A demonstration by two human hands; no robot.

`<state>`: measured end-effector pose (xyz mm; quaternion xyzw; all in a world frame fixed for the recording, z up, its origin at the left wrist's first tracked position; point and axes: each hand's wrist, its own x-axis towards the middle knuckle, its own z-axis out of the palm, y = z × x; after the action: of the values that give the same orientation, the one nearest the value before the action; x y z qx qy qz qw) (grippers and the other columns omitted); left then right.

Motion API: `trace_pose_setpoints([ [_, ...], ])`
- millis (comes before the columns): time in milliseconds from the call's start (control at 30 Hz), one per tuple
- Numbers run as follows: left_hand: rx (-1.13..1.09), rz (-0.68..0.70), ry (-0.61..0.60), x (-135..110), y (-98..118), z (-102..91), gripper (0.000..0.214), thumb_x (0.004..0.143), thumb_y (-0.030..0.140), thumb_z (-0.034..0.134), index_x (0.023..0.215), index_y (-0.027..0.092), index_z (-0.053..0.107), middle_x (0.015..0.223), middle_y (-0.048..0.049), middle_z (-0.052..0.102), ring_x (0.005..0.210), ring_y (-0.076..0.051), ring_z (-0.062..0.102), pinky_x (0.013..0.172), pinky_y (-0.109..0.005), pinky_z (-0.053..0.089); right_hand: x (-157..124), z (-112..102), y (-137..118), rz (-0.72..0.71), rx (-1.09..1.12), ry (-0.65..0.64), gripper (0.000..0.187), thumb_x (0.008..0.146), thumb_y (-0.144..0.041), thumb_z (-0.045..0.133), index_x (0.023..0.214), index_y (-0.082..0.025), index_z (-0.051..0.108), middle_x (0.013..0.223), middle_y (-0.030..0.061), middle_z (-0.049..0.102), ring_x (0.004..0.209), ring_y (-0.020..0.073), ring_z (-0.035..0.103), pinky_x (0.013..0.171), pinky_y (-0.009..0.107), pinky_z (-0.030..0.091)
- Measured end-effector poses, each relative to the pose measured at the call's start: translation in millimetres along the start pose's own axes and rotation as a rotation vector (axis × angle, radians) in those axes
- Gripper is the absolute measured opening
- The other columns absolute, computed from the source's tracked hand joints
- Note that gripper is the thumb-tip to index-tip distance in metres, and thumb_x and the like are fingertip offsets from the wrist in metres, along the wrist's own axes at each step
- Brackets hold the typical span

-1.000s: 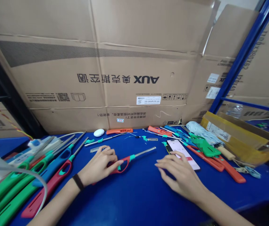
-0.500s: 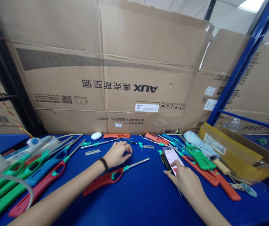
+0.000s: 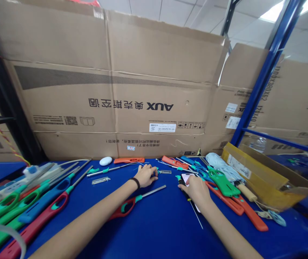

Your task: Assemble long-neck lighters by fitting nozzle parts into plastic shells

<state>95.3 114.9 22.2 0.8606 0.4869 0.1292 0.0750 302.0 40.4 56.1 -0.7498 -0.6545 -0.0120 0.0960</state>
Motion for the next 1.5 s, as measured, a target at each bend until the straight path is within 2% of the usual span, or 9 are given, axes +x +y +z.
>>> trace_pose_setpoints([
  [167, -0.133, -0.014, 0.003, 1.6, -2.4, -6.5, 0.012, 0.081, 0.028, 0.057, 0.077, 0.017, 0.059, 0.089, -0.0087, 0.064, 0.093, -0.027, 0.055, 0.083, -0.043, 0.038, 4.1, -1.6, -2.2, -0.008, -0.016, -0.018, 0.014, 0.073, -0.027, 0.069, 0.078, -0.014, 0.068, 0.085, 0.0164, 0.072, 0.083, 0.029, 0.069, 0.064, 0.031, 0.048],
  [300, -0.326, -0.046, 0.005, -17.4, -24.3, -34.2, 0.021, 0.084, 0.034, 0.051, 0.08, 0.015, 0.058, 0.084, -0.0083, 0.068, 0.078, -0.02, 0.062, 0.072, -0.031, 0.046, 6.3, -0.2, -5.0, -0.037, -0.024, -0.035, 0.01, 0.073, -0.026, 0.066, 0.073, -0.016, 0.067, 0.083, 0.0139, 0.072, 0.084, 0.027, 0.068, 0.065, 0.03, 0.047],
  [467, -0.459, -0.106, -0.056, -81.6, -51.8, -75.5, 0.026, 0.076, 0.04, 0.06, 0.073, 0.014, 0.061, 0.077, -0.0066, 0.072, 0.071, -0.018, 0.065, 0.065, -0.026, 0.05, 5.8, 4.6, -13.1, -0.061, -0.018, -0.073, 0.013, 0.074, -0.027, 0.066, 0.08, -0.016, 0.064, 0.086, 0.0134, 0.071, 0.084, 0.0262, 0.068, 0.064, 0.029, 0.045],
  [567, -0.444, -0.148, -0.12, -128.8, -53.4, -91.9, 0.024, 0.073, 0.038, 0.065, 0.07, 0.015, 0.066, 0.07, -0.0045, 0.072, 0.065, -0.017, 0.065, 0.061, -0.024, 0.048, 6.8, 5.6, -17.6, -0.076, -0.026, -0.087, 0.016, 0.074, -0.022, 0.064, 0.087, -0.013, 0.061, 0.083, 0.0146, 0.071, 0.085, 0.0287, 0.067, 0.066, 0.031, 0.044],
  [667, -0.336, -0.207, -0.169, -167.6, -47.0, -100.2, 0.021, 0.079, 0.036, 0.059, 0.075, 0.017, 0.069, 0.075, -0.0025, 0.073, 0.068, -0.017, 0.065, 0.063, -0.022, 0.047, 9.0, 4.4, -19.0, -0.129, 0.008, -0.072, 0.013, 0.075, -0.026, 0.062, 0.084, -0.016, 0.059, 0.074, 0.0101, 0.069, 0.08, 0.028, 0.068, 0.068, 0.033, 0.044],
  [800, -0.185, -0.152, -0.111, -196.8, -39.6, -98.9, 0.019, 0.087, 0.029, 0.051, 0.082, 0.02, 0.067, 0.083, -0.0011, 0.071, 0.076, -0.016, 0.064, 0.071, -0.022, 0.044, 5.9, 3.3, -24.9, -0.26, 0.339, 0.081, 0.021, 0.073, -0.035, 0.065, 0.081, -0.02, 0.053, 0.074, 0.0047, 0.067, 0.072, 0.023, 0.066, 0.065, 0.031, 0.047],
  [967, -0.068, -0.022, -0.055, -206.4, -40.4, -88.1, 0.021, 0.091, 0.021, 0.044, 0.083, 0.02, 0.063, 0.086, -0.0023, 0.066, 0.082, -0.016, 0.059, 0.074, -0.024, 0.041, -13.6, 2.3, -44.6, -0.377, 0.782, 0.188, 0.032, 0.074, -0.047, 0.061, 0.089, -0.021, 0.047, 0.083, 0.0048, 0.066, 0.067, 0.0196, 0.067, 0.06, 0.029, 0.051],
  [1167, 0.02, 0.02, -0.055, -209.1, -40.1, -83.5, 0.021, 0.092, 0.018, 0.042, 0.083, 0.019, 0.06, 0.084, -0.0028, 0.063, 0.081, -0.017, 0.058, 0.075, -0.027, 0.04, -22.9, -0.5, -50.2, -0.386, 0.809, 0.175, 0.034, 0.075, -0.049, 0.06, 0.09, -0.021, 0.047, 0.086, 0.0053, 0.065, 0.069, 0.0206, 0.068, 0.061, 0.03, 0.051],
  [1500, 0.108, 0.064, 0.063, -220.0, -43.4, -71.6, 0.022, 0.095, 0.02, 0.039, 0.086, 0.019, 0.059, 0.086, -0.0042, 0.063, 0.08, -0.018, 0.056, 0.074, -0.029, 0.042, -25.7, 3.9, -45.7, -0.378, 0.81, 0.186, 0.032, 0.076, -0.048, 0.062, 0.089, -0.022, 0.047, 0.083, 0.0031, 0.064, 0.068, 0.0205, 0.067, 0.062, 0.032, 0.052],
])
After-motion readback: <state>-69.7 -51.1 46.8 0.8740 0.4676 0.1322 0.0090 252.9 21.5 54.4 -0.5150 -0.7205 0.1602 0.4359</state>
